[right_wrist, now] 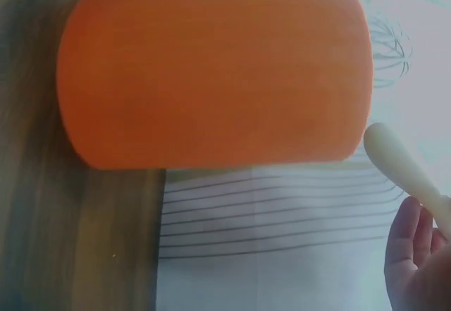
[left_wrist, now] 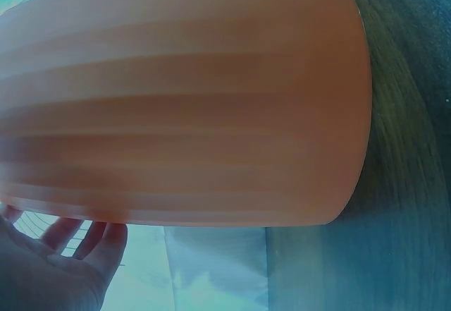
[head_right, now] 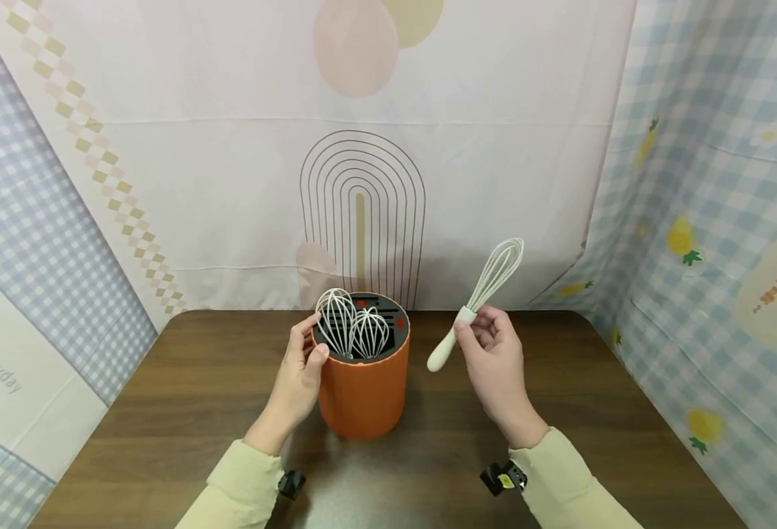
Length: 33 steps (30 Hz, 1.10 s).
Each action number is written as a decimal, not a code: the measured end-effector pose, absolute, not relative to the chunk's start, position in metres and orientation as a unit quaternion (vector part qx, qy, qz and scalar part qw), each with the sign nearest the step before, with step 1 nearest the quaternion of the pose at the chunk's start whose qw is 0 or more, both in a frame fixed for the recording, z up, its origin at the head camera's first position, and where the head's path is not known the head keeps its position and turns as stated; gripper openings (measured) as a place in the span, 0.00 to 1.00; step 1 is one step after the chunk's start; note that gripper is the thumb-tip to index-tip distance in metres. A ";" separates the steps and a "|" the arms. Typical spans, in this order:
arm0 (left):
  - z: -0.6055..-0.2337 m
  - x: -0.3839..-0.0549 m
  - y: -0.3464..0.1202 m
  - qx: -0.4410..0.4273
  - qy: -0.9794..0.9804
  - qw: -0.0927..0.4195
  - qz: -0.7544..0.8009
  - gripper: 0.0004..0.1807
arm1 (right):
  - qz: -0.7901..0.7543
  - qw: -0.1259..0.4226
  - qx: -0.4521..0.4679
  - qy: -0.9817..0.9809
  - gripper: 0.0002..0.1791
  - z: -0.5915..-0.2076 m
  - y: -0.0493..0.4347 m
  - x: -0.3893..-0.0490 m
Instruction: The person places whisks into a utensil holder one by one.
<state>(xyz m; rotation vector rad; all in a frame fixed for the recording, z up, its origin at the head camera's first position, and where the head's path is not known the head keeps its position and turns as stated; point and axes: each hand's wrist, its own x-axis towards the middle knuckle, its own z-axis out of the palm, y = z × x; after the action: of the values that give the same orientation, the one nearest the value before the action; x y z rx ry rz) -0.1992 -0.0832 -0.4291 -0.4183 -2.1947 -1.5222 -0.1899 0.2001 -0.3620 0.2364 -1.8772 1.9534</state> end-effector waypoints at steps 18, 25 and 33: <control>-0.429 -0.199 -0.083 -0.154 -0.791 0.225 -0.548 0.29 | 0.705 0.269 0.186 -0.630 0.19 -0.344 0.159 -0.198; -0.429 -0.199 -0.083 -0.151 -0.793 0.224 -0.546 0.28 | 0.666 0.250 0.198 -0.674 0.18 -0.334 0.142 -0.196; -0.430 -0.199 -0.082 -0.151 -0.792 0.226 -0.547 0.28 | 0.606 0.199 0.202 -0.743 0.15 -0.319 0.132 -0.184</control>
<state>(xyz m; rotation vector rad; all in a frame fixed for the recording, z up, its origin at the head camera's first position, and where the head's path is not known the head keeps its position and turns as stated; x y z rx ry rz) -0.1993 -0.0823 -0.4301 -0.4160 -2.1846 -1.5073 -0.1844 0.1324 -0.3190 0.5636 -2.0783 1.6954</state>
